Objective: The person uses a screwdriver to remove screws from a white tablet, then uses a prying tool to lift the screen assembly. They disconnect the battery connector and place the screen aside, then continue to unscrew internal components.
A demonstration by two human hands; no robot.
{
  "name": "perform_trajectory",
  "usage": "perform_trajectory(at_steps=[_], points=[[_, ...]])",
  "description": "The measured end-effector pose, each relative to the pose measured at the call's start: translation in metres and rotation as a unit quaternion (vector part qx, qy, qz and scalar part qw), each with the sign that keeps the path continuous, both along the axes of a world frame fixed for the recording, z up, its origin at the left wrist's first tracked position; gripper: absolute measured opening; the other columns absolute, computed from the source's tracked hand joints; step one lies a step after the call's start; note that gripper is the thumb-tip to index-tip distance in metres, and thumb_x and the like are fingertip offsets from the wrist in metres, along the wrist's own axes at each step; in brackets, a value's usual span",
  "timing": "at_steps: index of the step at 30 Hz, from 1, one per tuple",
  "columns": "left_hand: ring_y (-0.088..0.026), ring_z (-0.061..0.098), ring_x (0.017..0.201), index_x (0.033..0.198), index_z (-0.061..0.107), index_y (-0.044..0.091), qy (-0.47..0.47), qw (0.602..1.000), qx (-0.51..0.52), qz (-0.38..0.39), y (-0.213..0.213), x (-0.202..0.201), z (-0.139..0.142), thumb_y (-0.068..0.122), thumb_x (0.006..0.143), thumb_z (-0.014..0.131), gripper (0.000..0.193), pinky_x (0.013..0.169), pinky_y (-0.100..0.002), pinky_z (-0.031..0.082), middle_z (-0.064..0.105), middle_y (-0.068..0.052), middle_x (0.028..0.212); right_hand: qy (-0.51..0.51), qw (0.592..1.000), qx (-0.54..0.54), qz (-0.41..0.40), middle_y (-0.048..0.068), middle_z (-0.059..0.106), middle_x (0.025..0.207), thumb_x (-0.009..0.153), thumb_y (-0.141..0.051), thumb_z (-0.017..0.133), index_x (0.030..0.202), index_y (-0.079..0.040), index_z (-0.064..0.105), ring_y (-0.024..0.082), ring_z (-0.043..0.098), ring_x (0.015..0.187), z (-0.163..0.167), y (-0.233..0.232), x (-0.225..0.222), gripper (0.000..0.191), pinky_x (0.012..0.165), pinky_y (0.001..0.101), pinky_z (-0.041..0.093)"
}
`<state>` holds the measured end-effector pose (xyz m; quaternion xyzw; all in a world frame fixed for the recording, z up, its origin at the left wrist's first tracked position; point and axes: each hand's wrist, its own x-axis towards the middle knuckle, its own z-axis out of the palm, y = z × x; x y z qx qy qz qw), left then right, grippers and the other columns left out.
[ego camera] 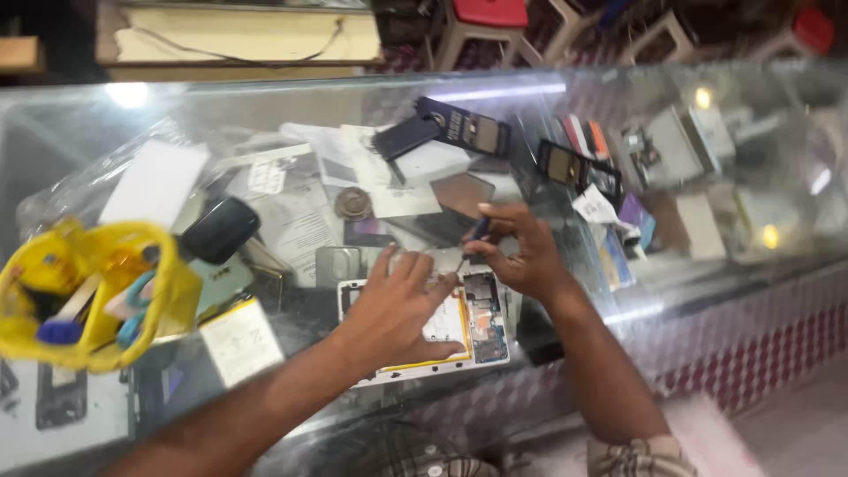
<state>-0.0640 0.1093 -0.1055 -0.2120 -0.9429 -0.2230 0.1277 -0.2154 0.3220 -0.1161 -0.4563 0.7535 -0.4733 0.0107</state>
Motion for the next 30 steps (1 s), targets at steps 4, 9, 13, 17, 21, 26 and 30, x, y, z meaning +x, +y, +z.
perform_trajectory(at_steps=[4, 9, 13, 17, 21, 26, 30], points=[[-0.041, 0.052, 0.117, 0.128, 0.062, 0.001, 0.055, 0.998, 0.008, -0.003, -0.002, -0.003, -0.004, 0.081, 0.063, 0.074, 0.104, 0.109, -0.07, 0.029, 0.054, -0.024, 0.115, 0.06, 0.997, 0.015, 0.038, 0.013, 0.076, 0.107, 0.094, -0.008, 0.077, 0.14, -0.007, 0.047, 0.019, 0.077, 0.099, 0.001, 0.007, -0.002, 0.055, 0.082, 0.0313, 0.062], [-0.041, 0.05, 0.119, 0.129, 0.059, -0.006, 0.027, 0.999, -0.023, -0.001, -0.005, -0.001, -0.013, 0.092, 0.044, 0.073, 0.13, 0.106, -0.069, 0.03, 0.054, -0.025, 0.114, 0.052, 0.997, 0.038, -0.033, 0.011, 0.071, 0.092, 0.09, -0.003, 0.079, 0.14, -0.006, 0.048, 0.017, 0.072, 0.086, -0.006, 0.008, -0.011, 0.059, 0.079, 0.0298, 0.057], [-0.038, 0.052, 0.117, 0.131, 0.061, -0.004, 0.06, 0.997, 0.05, 0.01, -0.015, 0.006, -0.018, 0.088, 0.047, 0.075, 0.125, 0.105, -0.069, 0.032, 0.055, -0.021, 0.116, -0.016, 0.995, 0.035, -0.094, 0.015, 0.066, 0.091, 0.088, 0.001, 0.078, 0.141, -0.004, 0.046, 0.019, 0.07, 0.081, -0.01, -0.002, -0.015, 0.063, 0.075, 0.0305, 0.057], [-0.038, 0.05, 0.115, 0.129, 0.06, -0.006, 0.029, 0.999, -0.009, 0.039, -0.025, 0.012, -0.015, 0.086, 0.045, 0.077, 0.126, 0.108, -0.069, 0.031, 0.054, -0.022, 0.114, -0.013, 0.999, 0.007, -0.031, 0.017, 0.073, 0.106, 0.089, 0.002, 0.073, 0.144, -0.004, 0.035, 0.019, 0.073, 0.092, -0.004, -0.022, -0.006, 0.068, 0.084, 0.0303, 0.059], [-0.039, 0.049, 0.117, 0.127, 0.061, -0.006, 0.045, 0.997, -0.027, 0.063, -0.044, 0.025, -0.011, 0.087, 0.045, 0.076, 0.126, 0.108, -0.066, 0.032, 0.053, -0.024, 0.116, -0.044, 0.998, -0.051, -0.003, 0.018, 0.073, 0.111, 0.095, 0.003, 0.069, 0.146, -0.006, 0.031, 0.019, 0.073, 0.095, 0.0, -0.046, 0.017, 0.065, 0.083, 0.0295, 0.06], [-0.038, 0.048, 0.116, 0.124, 0.06, -0.007, 0.061, 0.996, -0.024, 0.063, -0.045, 0.036, -0.007, 0.091, 0.042, 0.075, 0.129, 0.109, -0.067, 0.03, 0.053, -0.023, 0.116, 0.108, 0.989, -0.026, -0.093, 0.019, 0.067, 0.104, 0.092, 0.006, 0.072, 0.148, -0.004, 0.034, 0.021, 0.069, 0.093, -0.008, -0.055, 0.038, 0.068, 0.081, 0.0299, 0.055], [-0.037, 0.049, 0.115, 0.12, 0.062, -0.006, 0.055, 0.997, -0.013, 0.052, -0.042, 0.036, -0.01, 0.09, 0.041, 0.075, 0.125, 0.11, -0.065, 0.031, 0.054, -0.02, 0.114, 0.132, 0.988, -0.027, -0.075, 0.017, 0.07, 0.106, 0.094, 0.007, 0.071, 0.149, -0.004, 0.033, 0.021, 0.071, 0.097, -0.012, -0.053, 0.036, 0.067, 0.088, 0.0296, 0.057]])
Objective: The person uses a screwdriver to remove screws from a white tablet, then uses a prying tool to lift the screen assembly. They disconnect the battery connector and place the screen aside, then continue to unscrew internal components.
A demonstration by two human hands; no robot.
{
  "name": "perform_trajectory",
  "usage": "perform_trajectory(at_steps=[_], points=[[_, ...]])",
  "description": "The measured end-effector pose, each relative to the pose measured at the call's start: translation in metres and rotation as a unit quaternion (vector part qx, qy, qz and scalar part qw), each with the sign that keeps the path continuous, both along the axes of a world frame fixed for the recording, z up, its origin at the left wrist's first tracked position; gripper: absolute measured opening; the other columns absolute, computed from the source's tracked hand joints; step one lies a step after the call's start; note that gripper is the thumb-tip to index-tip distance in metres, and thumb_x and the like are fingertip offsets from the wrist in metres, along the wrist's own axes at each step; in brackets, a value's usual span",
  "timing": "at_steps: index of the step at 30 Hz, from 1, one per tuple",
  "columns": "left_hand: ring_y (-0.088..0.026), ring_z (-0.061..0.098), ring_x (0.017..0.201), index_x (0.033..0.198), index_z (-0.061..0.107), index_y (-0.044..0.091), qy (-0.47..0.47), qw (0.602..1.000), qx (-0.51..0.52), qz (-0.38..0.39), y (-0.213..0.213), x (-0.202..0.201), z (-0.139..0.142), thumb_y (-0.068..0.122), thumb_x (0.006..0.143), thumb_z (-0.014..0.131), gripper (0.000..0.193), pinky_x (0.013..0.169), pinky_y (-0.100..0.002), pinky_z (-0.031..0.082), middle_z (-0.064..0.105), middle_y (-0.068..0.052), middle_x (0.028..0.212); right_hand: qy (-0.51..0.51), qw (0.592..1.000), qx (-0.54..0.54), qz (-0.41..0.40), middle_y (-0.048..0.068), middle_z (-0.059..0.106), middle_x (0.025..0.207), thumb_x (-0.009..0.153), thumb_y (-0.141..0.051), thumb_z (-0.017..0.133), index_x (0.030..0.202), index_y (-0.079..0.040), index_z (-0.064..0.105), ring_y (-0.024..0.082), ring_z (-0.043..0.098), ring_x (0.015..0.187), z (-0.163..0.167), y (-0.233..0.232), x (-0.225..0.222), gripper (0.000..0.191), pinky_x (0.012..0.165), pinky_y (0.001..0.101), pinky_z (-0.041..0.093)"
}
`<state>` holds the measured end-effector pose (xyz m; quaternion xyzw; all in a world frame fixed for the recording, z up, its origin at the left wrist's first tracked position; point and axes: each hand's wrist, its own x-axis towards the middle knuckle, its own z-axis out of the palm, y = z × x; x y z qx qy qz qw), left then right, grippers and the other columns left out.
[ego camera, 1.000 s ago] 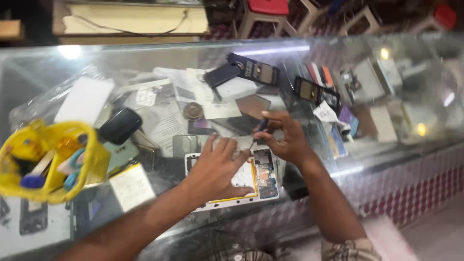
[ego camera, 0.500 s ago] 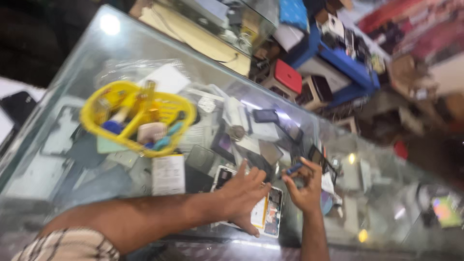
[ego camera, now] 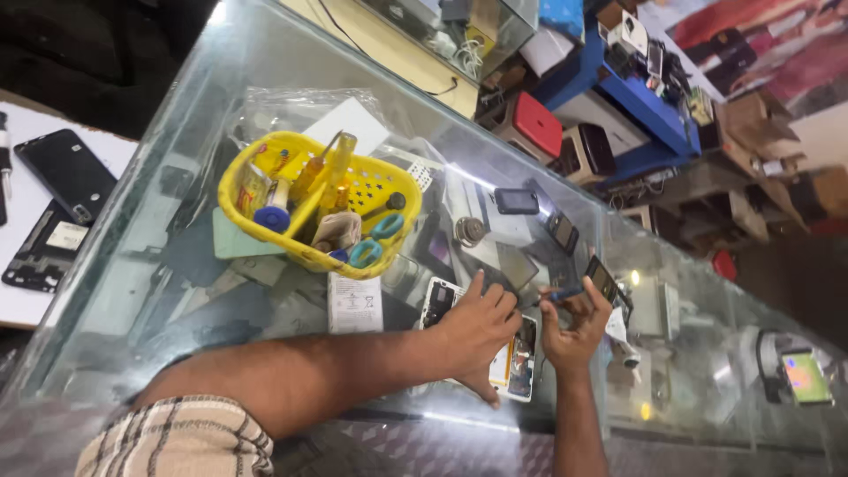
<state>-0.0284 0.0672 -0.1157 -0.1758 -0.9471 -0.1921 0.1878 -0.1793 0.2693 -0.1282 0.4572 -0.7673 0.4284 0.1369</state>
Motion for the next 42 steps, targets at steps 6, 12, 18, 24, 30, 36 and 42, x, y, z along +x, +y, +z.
perform_trajectory(at_steps=[6, 12, 18, 24, 30, 36, 42], points=[[-0.035, 0.051, 0.113, 0.113, 0.065, -0.004, -0.01, 1.0, -0.014, -0.005, 0.002, -0.002, 0.0, 0.087, 0.046, 0.077, 0.114, 0.111, -0.064, 0.031, 0.056, -0.017, 0.111, -0.079, 0.996, -0.033, -0.015, 0.015, 0.071, 0.105, 0.096, 0.006, 0.07, 0.152, -0.005, 0.026, 0.018, 0.071, 0.096, -0.004, 0.003, 0.001, 0.072, 0.09, 0.0288, 0.057], [-0.037, 0.051, 0.11, 0.113, 0.064, -0.005, 0.0, 1.0, -0.019, -0.005, 0.002, -0.006, 0.002, 0.089, 0.046, 0.075, 0.115, 0.11, -0.065, 0.031, 0.056, -0.018, 0.11, -0.107, 0.993, -0.045, -0.012, 0.015, 0.072, 0.105, 0.098, 0.006, 0.068, 0.154, -0.006, 0.026, 0.017, 0.07, 0.094, -0.007, 0.005, -0.006, 0.071, 0.088, 0.0277, 0.057], [-0.036, 0.051, 0.11, 0.111, 0.064, -0.005, -0.029, 0.999, -0.037, -0.02, 0.006, -0.013, 0.003, 0.088, 0.05, 0.074, 0.112, 0.113, -0.068, 0.027, 0.055, -0.018, 0.108, -0.15, 0.987, -0.051, 0.001, 0.017, 0.071, 0.106, 0.099, 0.005, 0.066, 0.151, -0.005, 0.029, 0.017, 0.071, 0.091, -0.01, 0.007, -0.016, 0.065, 0.08, 0.0283, 0.059], [-0.036, 0.053, 0.107, 0.108, 0.065, -0.006, -0.014, 0.999, -0.031, -0.028, 0.007, -0.018, -0.002, 0.087, 0.051, 0.075, 0.11, 0.113, -0.068, 0.027, 0.056, -0.018, 0.106, -0.141, 0.989, -0.039, -0.002, 0.015, 0.069, 0.105, 0.097, 0.005, 0.067, 0.149, -0.005, 0.031, 0.017, 0.071, 0.09, -0.014, 0.014, -0.025, 0.064, 0.078, 0.0291, 0.061], [-0.035, 0.053, 0.108, 0.111, 0.066, -0.008, -0.011, 0.999, -0.035, -0.027, 0.011, -0.02, -0.001, 0.088, 0.052, 0.073, 0.113, 0.114, -0.067, 0.025, 0.057, -0.018, 0.104, -0.128, 0.991, -0.023, -0.004, 0.016, 0.069, 0.104, 0.095, 0.006, 0.068, 0.149, -0.005, 0.032, 0.019, 0.072, 0.09, -0.018, 0.022, -0.033, 0.066, 0.078, 0.0293, 0.061], [-0.036, 0.053, 0.11, 0.113, 0.065, -0.011, -0.016, 0.998, -0.053, -0.02, 0.011, -0.021, 0.001, 0.088, 0.052, 0.073, 0.116, 0.115, -0.062, 0.025, 0.057, -0.019, 0.105, -0.124, 0.992, -0.022, -0.026, 0.014, 0.072, 0.101, 0.093, 0.005, 0.072, 0.155, -0.007, 0.02, 0.018, 0.073, 0.09, -0.02, 0.026, -0.033, 0.082, 0.081, 0.0278, 0.06], [-0.036, 0.053, 0.111, 0.11, 0.066, -0.011, -0.012, 0.998, -0.058, -0.026, 0.01, -0.02, 0.002, 0.087, 0.052, 0.073, 0.114, 0.114, -0.06, 0.027, 0.058, -0.02, 0.105, -0.105, 0.994, -0.024, -0.024, 0.014, 0.071, 0.102, 0.093, 0.005, 0.073, 0.156, -0.006, 0.021, 0.018, 0.072, 0.093, -0.021, 0.023, -0.028, 0.083, 0.085, 0.0277, 0.058]])
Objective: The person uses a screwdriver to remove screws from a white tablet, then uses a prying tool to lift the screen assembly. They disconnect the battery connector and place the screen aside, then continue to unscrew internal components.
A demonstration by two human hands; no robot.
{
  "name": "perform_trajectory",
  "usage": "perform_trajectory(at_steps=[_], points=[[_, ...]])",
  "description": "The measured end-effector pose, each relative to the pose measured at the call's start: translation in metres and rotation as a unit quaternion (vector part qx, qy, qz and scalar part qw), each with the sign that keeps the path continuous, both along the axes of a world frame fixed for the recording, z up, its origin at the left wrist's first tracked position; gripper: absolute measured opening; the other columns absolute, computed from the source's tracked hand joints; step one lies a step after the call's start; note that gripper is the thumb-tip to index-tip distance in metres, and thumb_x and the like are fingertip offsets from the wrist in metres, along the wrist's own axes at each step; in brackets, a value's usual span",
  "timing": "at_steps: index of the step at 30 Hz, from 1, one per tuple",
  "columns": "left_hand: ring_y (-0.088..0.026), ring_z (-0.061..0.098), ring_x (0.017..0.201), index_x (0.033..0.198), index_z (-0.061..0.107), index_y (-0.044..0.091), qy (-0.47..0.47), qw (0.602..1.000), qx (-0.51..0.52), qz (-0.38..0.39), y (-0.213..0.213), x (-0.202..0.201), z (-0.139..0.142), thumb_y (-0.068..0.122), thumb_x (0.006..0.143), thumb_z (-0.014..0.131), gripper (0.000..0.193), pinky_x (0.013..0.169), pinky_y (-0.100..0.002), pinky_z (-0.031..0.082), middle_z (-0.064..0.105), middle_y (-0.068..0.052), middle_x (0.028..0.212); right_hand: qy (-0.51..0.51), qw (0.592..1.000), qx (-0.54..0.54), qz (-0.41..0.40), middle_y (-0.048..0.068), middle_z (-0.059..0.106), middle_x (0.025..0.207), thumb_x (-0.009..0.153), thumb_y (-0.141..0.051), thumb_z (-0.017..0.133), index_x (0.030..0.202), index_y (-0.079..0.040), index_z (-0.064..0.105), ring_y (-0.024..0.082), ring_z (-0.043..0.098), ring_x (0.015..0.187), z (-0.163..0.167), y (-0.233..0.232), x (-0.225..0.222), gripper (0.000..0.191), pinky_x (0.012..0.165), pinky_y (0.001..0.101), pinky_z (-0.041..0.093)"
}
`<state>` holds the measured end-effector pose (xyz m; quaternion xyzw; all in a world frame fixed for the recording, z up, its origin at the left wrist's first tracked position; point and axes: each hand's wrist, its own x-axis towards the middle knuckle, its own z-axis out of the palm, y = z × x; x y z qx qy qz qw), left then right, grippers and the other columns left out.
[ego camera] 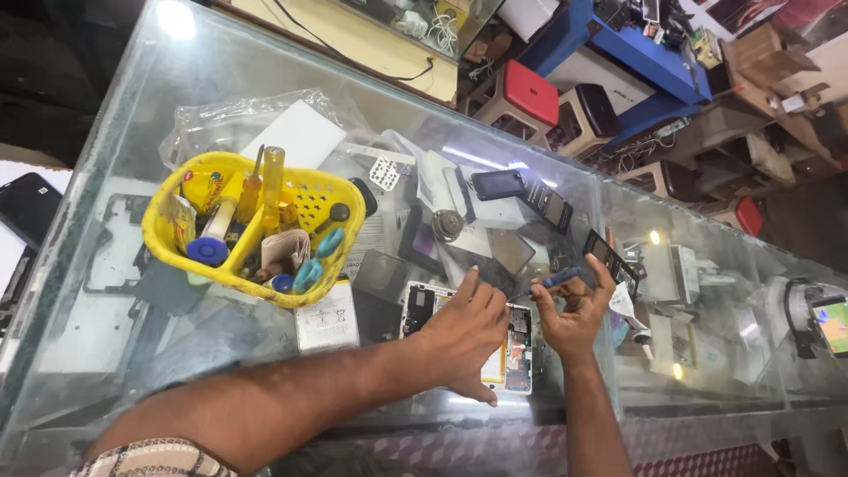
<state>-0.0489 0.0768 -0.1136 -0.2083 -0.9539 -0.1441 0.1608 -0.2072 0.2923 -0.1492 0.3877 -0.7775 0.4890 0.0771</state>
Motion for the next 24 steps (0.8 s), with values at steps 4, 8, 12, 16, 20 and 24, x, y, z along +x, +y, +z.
perform_trajectory(at_steps=[4, 8, 12, 16, 20, 24], points=[[-0.035, 0.053, 0.111, 0.108, 0.068, -0.009, -0.015, 1.0, 0.006, -0.013, -0.001, 0.0, 0.002, 0.086, 0.053, 0.073, 0.11, 0.115, -0.06, 0.028, 0.058, -0.019, 0.107, -0.019, 1.0, -0.004, 0.001, 0.015, 0.072, 0.103, 0.093, 0.005, 0.072, 0.156, -0.005, 0.022, 0.018, 0.071, 0.093, 0.006, -0.002, 0.002, 0.08, 0.085, 0.0279, 0.057], [-0.036, 0.053, 0.112, 0.108, 0.068, -0.008, -0.018, 1.0, -0.016, -0.007, 0.001, 0.001, 0.004, 0.087, 0.054, 0.073, 0.11, 0.114, -0.06, 0.029, 0.058, -0.019, 0.108, -0.037, 0.999, -0.018, 0.026, 0.015, 0.072, 0.104, 0.097, 0.003, 0.068, 0.155, -0.005, 0.022, 0.018, 0.071, 0.093, 0.012, -0.004, 0.006, 0.074, 0.084, 0.0291, 0.058], [-0.034, 0.053, 0.111, 0.109, 0.068, -0.009, -0.026, 1.0, -0.017, -0.005, 0.003, 0.0, 0.005, 0.087, 0.054, 0.072, 0.111, 0.114, -0.06, 0.029, 0.058, -0.018, 0.107, -0.065, 0.995, -0.036, 0.065, 0.016, 0.071, 0.107, 0.1, 0.001, 0.064, 0.154, -0.006, 0.022, 0.018, 0.071, 0.094, 0.015, -0.004, 0.009, 0.069, 0.085, 0.031, 0.059], [-0.034, 0.053, 0.111, 0.11, 0.067, -0.008, -0.032, 0.999, -0.016, -0.002, 0.006, 0.0, 0.005, 0.087, 0.053, 0.073, 0.111, 0.114, -0.06, 0.028, 0.058, -0.018, 0.107, -0.075, 0.994, -0.038, 0.065, 0.017, 0.071, 0.107, 0.099, 0.002, 0.064, 0.154, -0.005, 0.022, 0.019, 0.07, 0.094, 0.017, -0.002, 0.012, 0.07, 0.087, 0.0318, 0.059], [-0.035, 0.053, 0.111, 0.108, 0.068, -0.008, -0.02, 1.0, -0.009, 0.001, 0.006, 0.003, 0.004, 0.086, 0.054, 0.074, 0.108, 0.115, -0.059, 0.029, 0.058, -0.018, 0.107, -0.067, 0.995, -0.043, 0.052, 0.017, 0.072, 0.107, 0.099, 0.002, 0.065, 0.152, -0.005, 0.024, 0.018, 0.07, 0.093, 0.016, 0.002, 0.016, 0.068, 0.085, 0.0313, 0.059], [-0.035, 0.053, 0.11, 0.108, 0.067, -0.008, -0.008, 1.0, 0.004, 0.0, 0.006, 0.003, 0.004, 0.085, 0.052, 0.075, 0.109, 0.114, -0.059, 0.03, 0.058, -0.018, 0.106, -0.059, 0.995, -0.053, 0.055, 0.017, 0.073, 0.107, 0.099, 0.0, 0.067, 0.151, -0.006, 0.025, 0.018, 0.07, 0.093, 0.014, 0.004, 0.017, 0.066, 0.085, 0.0311, 0.058]])
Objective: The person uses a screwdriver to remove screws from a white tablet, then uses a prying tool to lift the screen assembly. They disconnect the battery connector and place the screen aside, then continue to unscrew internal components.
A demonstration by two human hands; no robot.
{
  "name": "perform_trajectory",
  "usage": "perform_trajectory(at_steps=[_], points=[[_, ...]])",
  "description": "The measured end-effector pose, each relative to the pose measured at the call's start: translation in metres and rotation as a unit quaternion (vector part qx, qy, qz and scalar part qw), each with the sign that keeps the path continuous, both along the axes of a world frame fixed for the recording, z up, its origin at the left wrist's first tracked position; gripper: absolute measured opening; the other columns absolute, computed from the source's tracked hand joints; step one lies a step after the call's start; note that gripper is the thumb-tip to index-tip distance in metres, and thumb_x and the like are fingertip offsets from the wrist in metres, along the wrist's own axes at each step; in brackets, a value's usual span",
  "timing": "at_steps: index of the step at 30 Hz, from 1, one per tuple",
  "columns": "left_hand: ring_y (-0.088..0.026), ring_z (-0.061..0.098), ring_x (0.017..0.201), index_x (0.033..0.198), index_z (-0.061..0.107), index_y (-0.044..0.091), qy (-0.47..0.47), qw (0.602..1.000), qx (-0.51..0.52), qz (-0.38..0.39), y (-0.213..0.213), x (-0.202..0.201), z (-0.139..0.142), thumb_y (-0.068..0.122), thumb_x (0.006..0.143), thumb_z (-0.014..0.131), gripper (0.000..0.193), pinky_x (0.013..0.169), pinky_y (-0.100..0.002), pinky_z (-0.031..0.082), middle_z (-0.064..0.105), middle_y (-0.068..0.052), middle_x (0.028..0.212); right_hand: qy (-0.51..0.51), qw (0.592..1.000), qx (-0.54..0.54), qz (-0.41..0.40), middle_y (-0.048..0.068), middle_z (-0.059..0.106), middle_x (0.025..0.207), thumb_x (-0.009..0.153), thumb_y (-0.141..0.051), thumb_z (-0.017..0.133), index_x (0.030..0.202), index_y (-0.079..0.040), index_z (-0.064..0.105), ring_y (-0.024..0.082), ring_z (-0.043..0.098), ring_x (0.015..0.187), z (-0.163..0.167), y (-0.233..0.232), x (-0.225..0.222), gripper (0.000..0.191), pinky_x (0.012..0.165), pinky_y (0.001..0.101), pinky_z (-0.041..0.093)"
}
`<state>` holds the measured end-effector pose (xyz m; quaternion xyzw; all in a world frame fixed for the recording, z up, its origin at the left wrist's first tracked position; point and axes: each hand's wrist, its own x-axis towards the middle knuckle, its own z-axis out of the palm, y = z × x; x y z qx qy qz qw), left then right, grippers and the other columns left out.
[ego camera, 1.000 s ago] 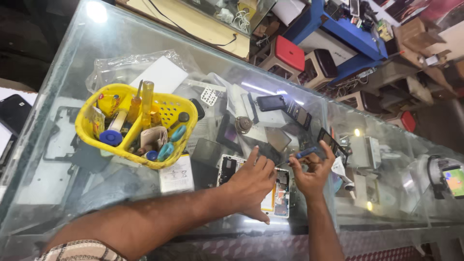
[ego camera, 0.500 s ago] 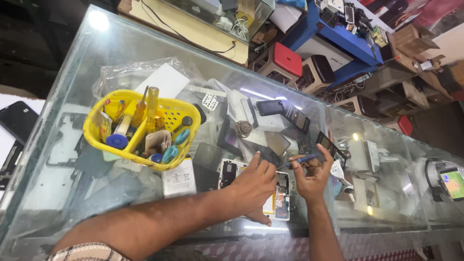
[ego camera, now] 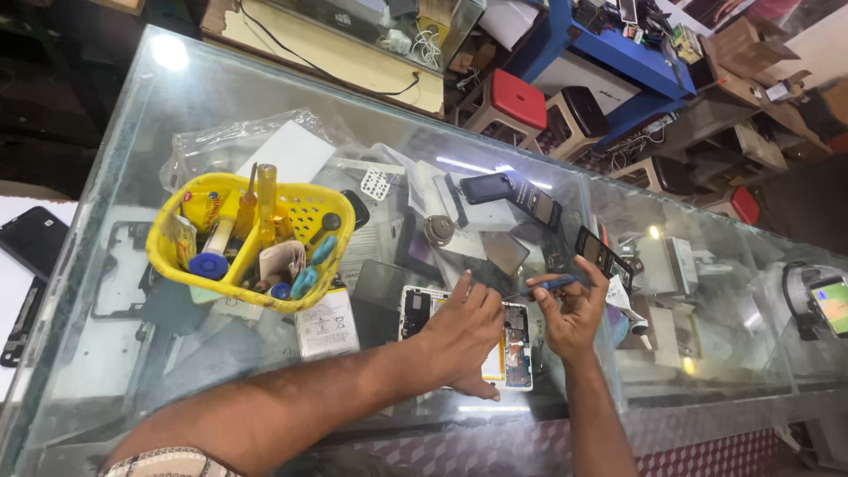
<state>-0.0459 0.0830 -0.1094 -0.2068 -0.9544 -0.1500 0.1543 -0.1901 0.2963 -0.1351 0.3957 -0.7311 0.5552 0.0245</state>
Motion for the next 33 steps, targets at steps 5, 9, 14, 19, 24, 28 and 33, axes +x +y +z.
perform_trajectory(at_steps=[5, 9, 14, 19, 24, 28, 33], points=[[-0.036, 0.054, 0.109, 0.11, 0.067, -0.01, -0.016, 1.0, -0.007, -0.006, 0.0, 0.001, 0.001, 0.084, 0.053, 0.076, 0.11, 0.114, -0.06, 0.031, 0.058, -0.019, 0.106, 0.016, 1.0, -0.009, -0.001, 0.018, 0.073, 0.108, 0.1, 0.0, 0.068, 0.15, -0.007, 0.026, 0.018, 0.069, 0.094, -0.002, 0.002, 0.001, 0.066, 0.087, 0.0307, 0.057], [-0.036, 0.054, 0.11, 0.106, 0.067, -0.01, -0.005, 1.0, 0.009, -0.003, 0.001, 0.002, 0.001, 0.084, 0.05, 0.077, 0.109, 0.113, -0.06, 0.032, 0.058, -0.019, 0.105, 0.01, 1.0, -0.02, -0.01, 0.018, 0.073, 0.108, 0.101, -0.001, 0.067, 0.15, -0.009, 0.025, 0.018, 0.07, 0.094, -0.001, 0.003, 0.003, 0.065, 0.085, 0.0302, 0.058], [-0.037, 0.054, 0.109, 0.104, 0.068, -0.01, 0.005, 1.0, 0.014, -0.008, -0.003, 0.003, 0.0, 0.085, 0.05, 0.077, 0.109, 0.112, -0.061, 0.033, 0.059, -0.02, 0.107, 0.0, 0.999, -0.035, 0.005, 0.018, 0.073, 0.108, 0.099, 0.001, 0.067, 0.15, -0.01, 0.026, 0.017, 0.069, 0.091, 0.001, -0.001, 0.002, 0.067, 0.083, 0.0303, 0.058], [-0.036, 0.055, 0.11, 0.105, 0.068, -0.011, 0.008, 1.0, 0.012, -0.002, -0.006, 0.004, -0.004, 0.086, 0.052, 0.075, 0.111, 0.113, -0.062, 0.033, 0.059, -0.019, 0.107, 0.017, 1.0, -0.006, 0.006, 0.018, 0.072, 0.106, 0.098, 0.003, 0.066, 0.15, -0.009, 0.026, 0.016, 0.068, 0.092, 0.002, -0.009, 0.0, 0.066, 0.084, 0.0295, 0.057], [-0.036, 0.056, 0.109, 0.104, 0.07, -0.009, 0.035, 0.999, 0.029, -0.004, -0.01, 0.005, -0.006, 0.088, 0.047, 0.074, 0.112, 0.112, -0.063, 0.032, 0.06, -0.02, 0.104, 0.035, 0.999, 0.017, -0.021, 0.018, 0.071, 0.105, 0.098, 0.002, 0.066, 0.151, -0.008, 0.027, 0.017, 0.067, 0.092, 0.006, -0.014, -0.002, 0.067, 0.085, 0.0292, 0.055], [-0.035, 0.057, 0.107, 0.102, 0.072, -0.008, 0.029, 0.999, 0.024, -0.013, -0.014, 0.007, -0.006, 0.088, 0.048, 0.074, 0.109, 0.114, -0.065, 0.031, 0.062, -0.018, 0.103, 0.001, 1.0, -0.007, -0.014, 0.017, 0.072, 0.105, 0.099, 0.0, 0.066, 0.15, -0.008, 0.028, 0.018, 0.07, 0.091, 0.006, -0.02, -0.005, 0.064, 0.082, 0.0301, 0.058], [-0.035, 0.058, 0.107, 0.1, 0.073, -0.006, 0.021, 1.0, 0.019, -0.009, -0.013, 0.006, -0.005, 0.088, 0.05, 0.073, 0.106, 0.115, -0.064, 0.03, 0.062, -0.018, 0.103, -0.008, 1.0, -0.012, -0.004, 0.018, 0.072, 0.104, 0.1, 0.001, 0.066, 0.15, -0.008, 0.029, 0.019, 0.07, 0.09, 0.004, -0.017, -0.009, 0.062, 0.082, 0.0313, 0.058]])
